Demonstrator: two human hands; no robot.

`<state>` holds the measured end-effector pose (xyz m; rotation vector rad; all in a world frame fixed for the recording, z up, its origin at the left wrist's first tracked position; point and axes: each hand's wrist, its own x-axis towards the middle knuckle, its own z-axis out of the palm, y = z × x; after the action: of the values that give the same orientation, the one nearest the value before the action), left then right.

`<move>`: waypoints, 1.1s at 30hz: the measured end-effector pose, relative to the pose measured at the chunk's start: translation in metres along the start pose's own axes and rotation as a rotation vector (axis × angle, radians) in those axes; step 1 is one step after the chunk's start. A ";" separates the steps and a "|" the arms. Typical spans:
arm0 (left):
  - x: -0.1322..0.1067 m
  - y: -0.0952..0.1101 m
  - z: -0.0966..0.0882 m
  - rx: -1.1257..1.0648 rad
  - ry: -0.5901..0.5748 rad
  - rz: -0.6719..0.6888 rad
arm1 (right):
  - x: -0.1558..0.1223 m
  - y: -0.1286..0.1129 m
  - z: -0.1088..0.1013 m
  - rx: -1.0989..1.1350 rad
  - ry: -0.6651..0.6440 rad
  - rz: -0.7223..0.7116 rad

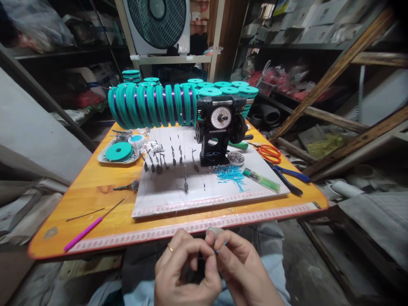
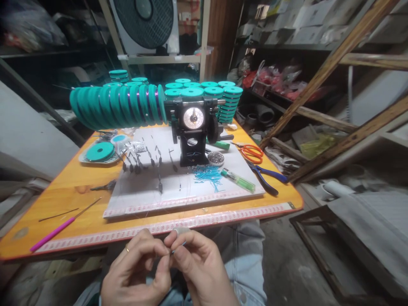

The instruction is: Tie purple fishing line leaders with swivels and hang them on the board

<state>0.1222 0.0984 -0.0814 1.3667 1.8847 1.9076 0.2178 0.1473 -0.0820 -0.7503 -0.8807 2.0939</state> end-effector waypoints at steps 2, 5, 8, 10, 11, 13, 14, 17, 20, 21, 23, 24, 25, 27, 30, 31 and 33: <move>-0.001 -0.002 0.001 -0.009 -0.002 -0.007 | 0.000 0.000 0.001 0.004 -0.018 0.020; -0.003 -0.004 0.002 -0.034 0.005 -0.017 | -0.001 -0.001 0.002 0.027 -0.016 0.023; -0.004 -0.005 0.002 -0.043 0.008 -0.030 | -0.001 -0.002 0.001 0.011 -0.035 0.017; -0.004 -0.004 0.002 -0.047 0.003 -0.034 | -0.001 -0.003 -0.001 -0.042 -0.064 0.018; -0.004 -0.004 0.002 -0.050 0.002 -0.033 | -0.001 -0.003 -0.002 -0.070 -0.075 0.014; -0.004 -0.004 0.002 -0.054 -0.004 -0.038 | -0.001 -0.002 -0.004 -0.101 -0.084 0.005; -0.005 -0.005 0.002 -0.056 -0.009 -0.042 | -0.001 -0.002 -0.005 -0.103 -0.083 0.001; -0.005 -0.005 0.001 -0.065 -0.020 -0.053 | -0.001 -0.002 -0.005 -0.077 -0.075 0.008; -0.006 -0.006 0.001 -0.065 -0.028 -0.048 | -0.002 -0.003 -0.003 -0.052 -0.072 0.020; -0.006 -0.006 0.001 -0.063 -0.030 -0.046 | -0.002 -0.004 -0.003 -0.044 -0.071 0.022; -0.006 -0.006 0.000 -0.056 -0.039 -0.039 | -0.002 -0.003 -0.001 -0.014 -0.074 0.027; -0.006 -0.006 -0.001 -0.050 -0.045 -0.034 | -0.002 -0.003 -0.001 0.007 -0.078 0.033; -0.006 -0.006 -0.002 -0.044 -0.055 -0.029 | -0.002 -0.002 -0.001 0.027 -0.083 0.038; -0.005 -0.007 -0.005 -0.023 -0.077 -0.015 | -0.001 -0.001 -0.002 0.047 -0.085 0.036; -0.002 -0.008 -0.010 0.008 -0.132 0.055 | 0.000 -0.001 -0.004 0.012 -0.067 0.013; -0.001 -0.009 -0.011 0.000 -0.164 0.098 | 0.000 -0.002 -0.005 -0.006 -0.057 0.013; 0.000 -0.010 -0.013 -0.020 -0.195 0.146 | 0.002 -0.004 -0.006 -0.040 -0.036 0.024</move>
<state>0.1086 0.0910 -0.0871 1.6588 1.7140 1.7732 0.2229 0.1528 -0.0824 -0.7491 -0.9402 2.1226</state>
